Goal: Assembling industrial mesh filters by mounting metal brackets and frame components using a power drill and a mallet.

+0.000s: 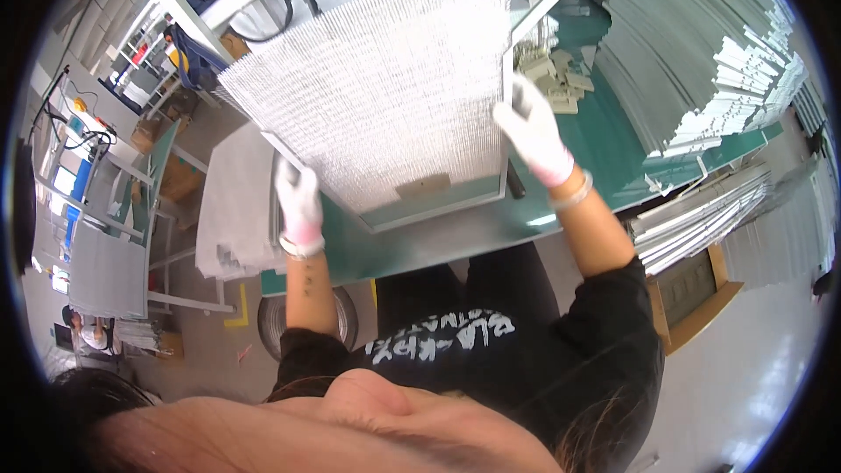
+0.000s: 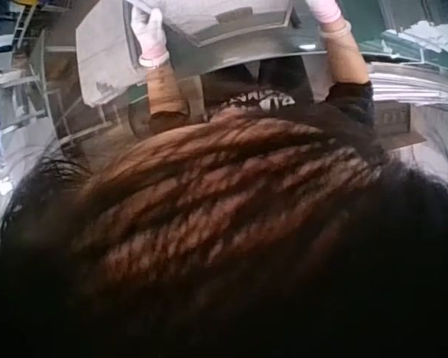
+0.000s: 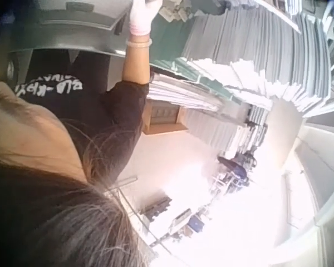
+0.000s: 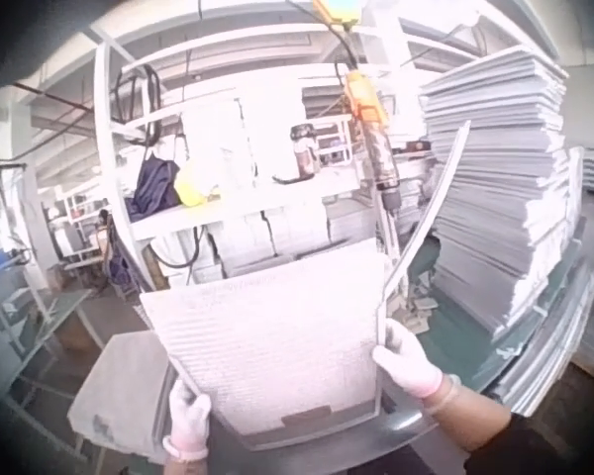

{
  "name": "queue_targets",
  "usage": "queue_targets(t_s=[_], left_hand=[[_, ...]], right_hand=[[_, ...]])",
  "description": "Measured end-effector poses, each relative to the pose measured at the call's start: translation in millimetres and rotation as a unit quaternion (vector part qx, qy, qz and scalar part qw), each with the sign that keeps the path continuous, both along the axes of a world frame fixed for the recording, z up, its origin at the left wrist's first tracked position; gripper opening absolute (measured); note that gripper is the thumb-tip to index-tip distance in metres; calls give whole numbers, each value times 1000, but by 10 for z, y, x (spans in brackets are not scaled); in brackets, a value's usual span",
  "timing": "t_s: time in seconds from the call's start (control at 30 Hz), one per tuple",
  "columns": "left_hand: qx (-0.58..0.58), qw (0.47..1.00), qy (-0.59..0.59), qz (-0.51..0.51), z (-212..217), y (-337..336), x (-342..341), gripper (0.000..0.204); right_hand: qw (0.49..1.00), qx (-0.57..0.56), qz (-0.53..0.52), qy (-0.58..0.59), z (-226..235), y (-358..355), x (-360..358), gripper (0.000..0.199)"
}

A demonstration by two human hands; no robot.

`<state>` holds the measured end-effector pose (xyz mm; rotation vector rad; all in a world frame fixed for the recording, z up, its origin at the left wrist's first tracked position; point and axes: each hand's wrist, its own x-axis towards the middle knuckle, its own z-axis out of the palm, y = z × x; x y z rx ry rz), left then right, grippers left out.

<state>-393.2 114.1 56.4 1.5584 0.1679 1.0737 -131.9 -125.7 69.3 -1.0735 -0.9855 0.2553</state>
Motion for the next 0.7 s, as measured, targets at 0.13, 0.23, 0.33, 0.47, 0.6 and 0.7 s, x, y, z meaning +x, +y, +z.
queue_targets(t_s=[0.13,0.23,0.33,0.47,0.6,0.7], left_hand=[[-18,999,-26,3,223,-32,165,38],[-7,999,-14,35,2,-75,162,35],[-7,998,10,57,-376,-119,100,36],[-42,999,0,7,-638,-157,-14,37],[-18,996,82,-19,-354,-57,-106,36],[-21,999,21,23,258,-183,15,20]], right_hand=[[999,-22,1,31,115,125,55,36],[998,-10,7,63,-100,122,2,34],[998,-48,-2,40,-532,132,58,33],[998,-23,-5,66,-752,134,-1,36],[995,-94,7,14,-591,-11,118,40],[997,-62,8,37,-63,-66,124,37]])
